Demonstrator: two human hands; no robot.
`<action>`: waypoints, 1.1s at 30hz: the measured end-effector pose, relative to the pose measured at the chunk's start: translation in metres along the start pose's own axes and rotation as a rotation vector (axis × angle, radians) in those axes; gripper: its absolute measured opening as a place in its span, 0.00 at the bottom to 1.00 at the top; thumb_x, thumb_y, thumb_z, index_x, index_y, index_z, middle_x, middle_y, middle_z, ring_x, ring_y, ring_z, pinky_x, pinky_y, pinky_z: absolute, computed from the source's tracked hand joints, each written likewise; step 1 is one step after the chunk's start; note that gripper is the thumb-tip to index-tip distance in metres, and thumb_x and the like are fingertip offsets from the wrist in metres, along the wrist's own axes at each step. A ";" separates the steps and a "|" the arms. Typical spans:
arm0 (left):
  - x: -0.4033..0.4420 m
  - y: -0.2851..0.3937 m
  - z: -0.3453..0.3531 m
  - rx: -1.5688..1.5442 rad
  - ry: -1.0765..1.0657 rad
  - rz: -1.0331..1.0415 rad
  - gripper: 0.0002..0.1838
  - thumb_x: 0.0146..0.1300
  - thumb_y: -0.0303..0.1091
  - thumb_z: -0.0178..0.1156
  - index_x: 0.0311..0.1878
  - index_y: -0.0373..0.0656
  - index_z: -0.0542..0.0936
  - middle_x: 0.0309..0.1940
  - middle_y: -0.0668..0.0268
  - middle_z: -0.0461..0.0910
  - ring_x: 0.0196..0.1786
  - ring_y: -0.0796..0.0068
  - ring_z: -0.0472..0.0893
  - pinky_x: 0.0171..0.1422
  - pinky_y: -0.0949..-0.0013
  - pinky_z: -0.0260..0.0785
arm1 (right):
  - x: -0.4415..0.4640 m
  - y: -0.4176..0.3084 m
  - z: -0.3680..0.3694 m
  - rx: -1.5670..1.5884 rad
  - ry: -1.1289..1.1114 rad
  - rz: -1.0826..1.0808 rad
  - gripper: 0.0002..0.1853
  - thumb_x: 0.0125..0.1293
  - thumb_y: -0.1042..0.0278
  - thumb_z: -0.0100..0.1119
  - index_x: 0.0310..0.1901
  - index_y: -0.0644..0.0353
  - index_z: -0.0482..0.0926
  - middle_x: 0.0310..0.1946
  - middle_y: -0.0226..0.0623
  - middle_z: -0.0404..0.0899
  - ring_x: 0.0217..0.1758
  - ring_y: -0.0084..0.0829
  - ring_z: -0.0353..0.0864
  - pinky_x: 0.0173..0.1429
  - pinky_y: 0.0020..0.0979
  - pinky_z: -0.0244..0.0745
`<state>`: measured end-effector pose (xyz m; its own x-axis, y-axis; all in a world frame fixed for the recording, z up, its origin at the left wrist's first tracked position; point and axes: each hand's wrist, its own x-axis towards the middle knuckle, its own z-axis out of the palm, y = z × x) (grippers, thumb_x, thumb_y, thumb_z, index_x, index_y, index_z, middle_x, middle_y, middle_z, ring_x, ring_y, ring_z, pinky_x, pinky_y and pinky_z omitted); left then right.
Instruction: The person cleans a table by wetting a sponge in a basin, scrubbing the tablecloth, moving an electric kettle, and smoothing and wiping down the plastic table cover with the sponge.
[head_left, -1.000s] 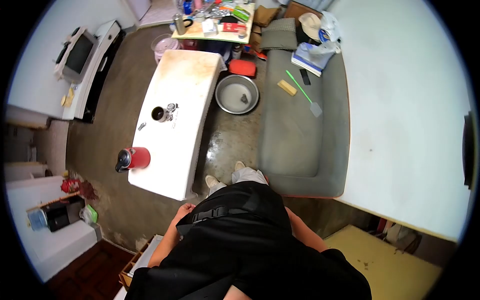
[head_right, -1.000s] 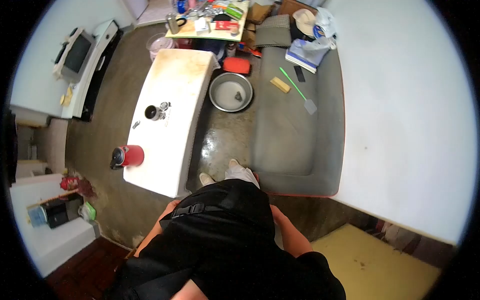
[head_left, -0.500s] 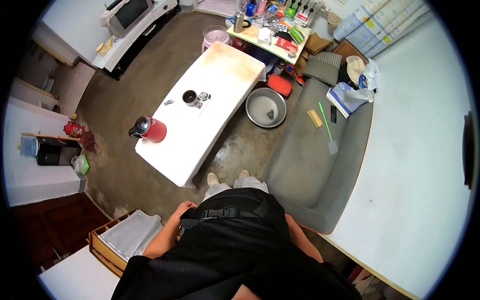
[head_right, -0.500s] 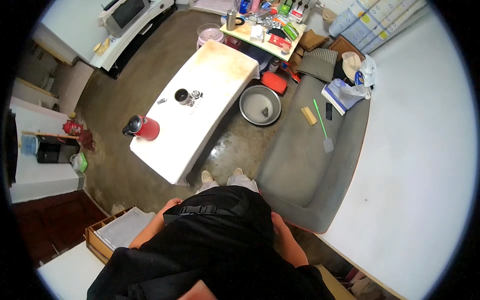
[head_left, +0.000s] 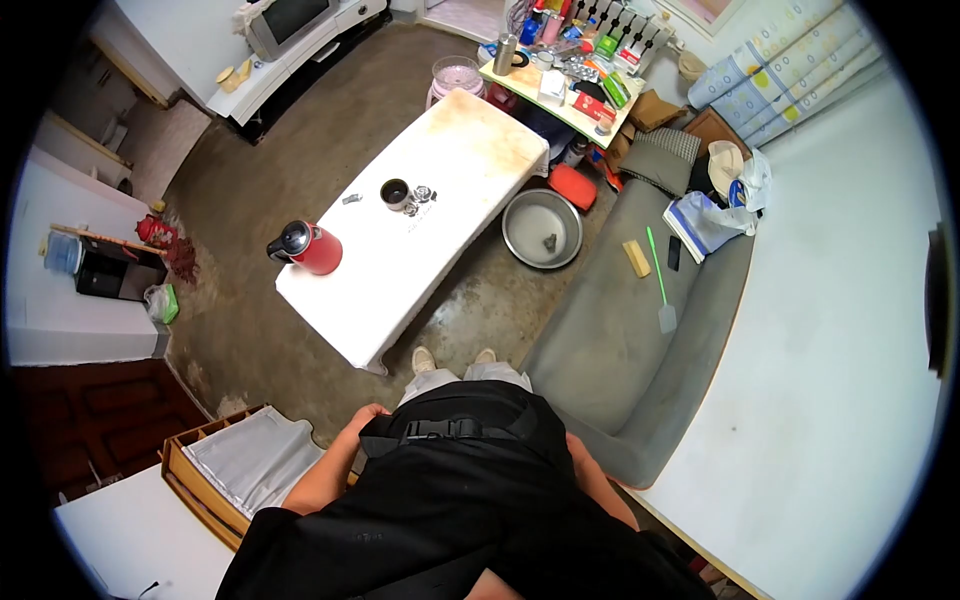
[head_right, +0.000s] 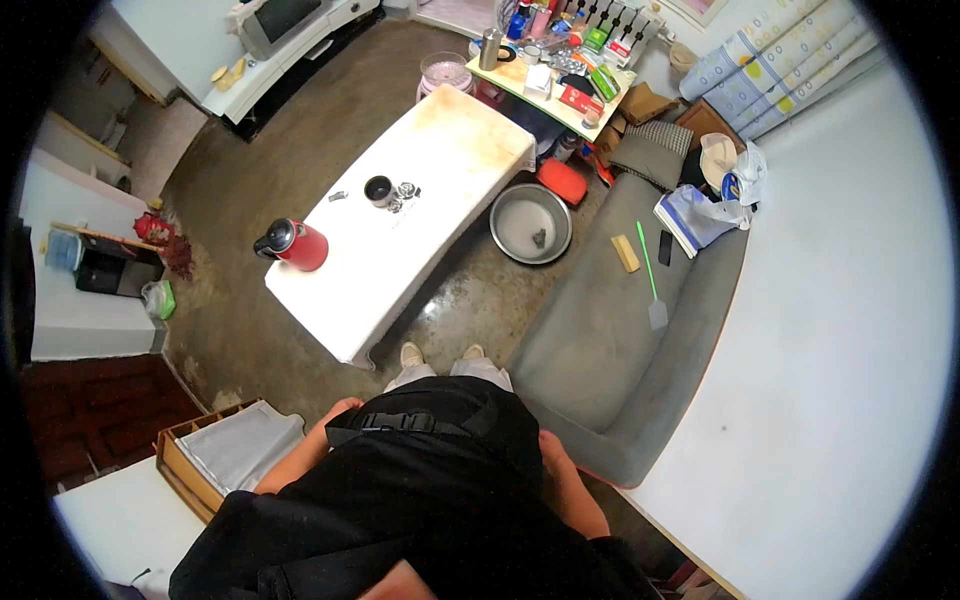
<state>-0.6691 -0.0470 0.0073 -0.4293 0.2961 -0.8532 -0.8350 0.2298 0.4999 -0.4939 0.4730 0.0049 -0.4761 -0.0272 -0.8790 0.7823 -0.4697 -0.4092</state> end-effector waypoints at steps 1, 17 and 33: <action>0.000 0.002 0.001 -0.002 0.005 -0.012 0.13 0.57 0.30 0.70 0.42 0.38 0.79 0.31 0.66 0.81 0.33 0.74 0.80 0.38 0.70 0.74 | 0.001 0.000 0.000 0.002 -0.011 -0.027 0.12 0.72 0.65 0.56 0.48 0.64 0.83 0.42 0.30 0.85 0.43 0.27 0.83 0.48 0.30 0.78; 0.023 0.003 -0.002 0.134 0.039 0.064 0.04 0.63 0.27 0.60 0.39 0.39 0.81 0.31 0.70 0.81 0.33 0.78 0.78 0.39 0.71 0.72 | 0.010 0.003 -0.012 -0.122 0.033 -0.009 0.12 0.72 0.64 0.56 0.48 0.64 0.82 0.40 0.32 0.85 0.40 0.28 0.83 0.44 0.30 0.77; 0.034 -0.013 -0.010 0.205 0.071 0.096 0.06 0.63 0.29 0.60 0.39 0.39 0.83 0.29 0.69 0.82 0.32 0.77 0.79 0.39 0.69 0.73 | 0.013 -0.010 -0.007 -0.260 0.077 0.008 0.12 0.73 0.60 0.57 0.45 0.58 0.83 0.34 0.27 0.84 0.32 0.23 0.80 0.34 0.27 0.73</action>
<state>-0.6764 -0.0489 -0.0293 -0.5326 0.2614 -0.8050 -0.7049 0.3894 0.5928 -0.5054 0.4835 -0.0037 -0.4455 0.0419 -0.8943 0.8674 -0.2271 -0.4428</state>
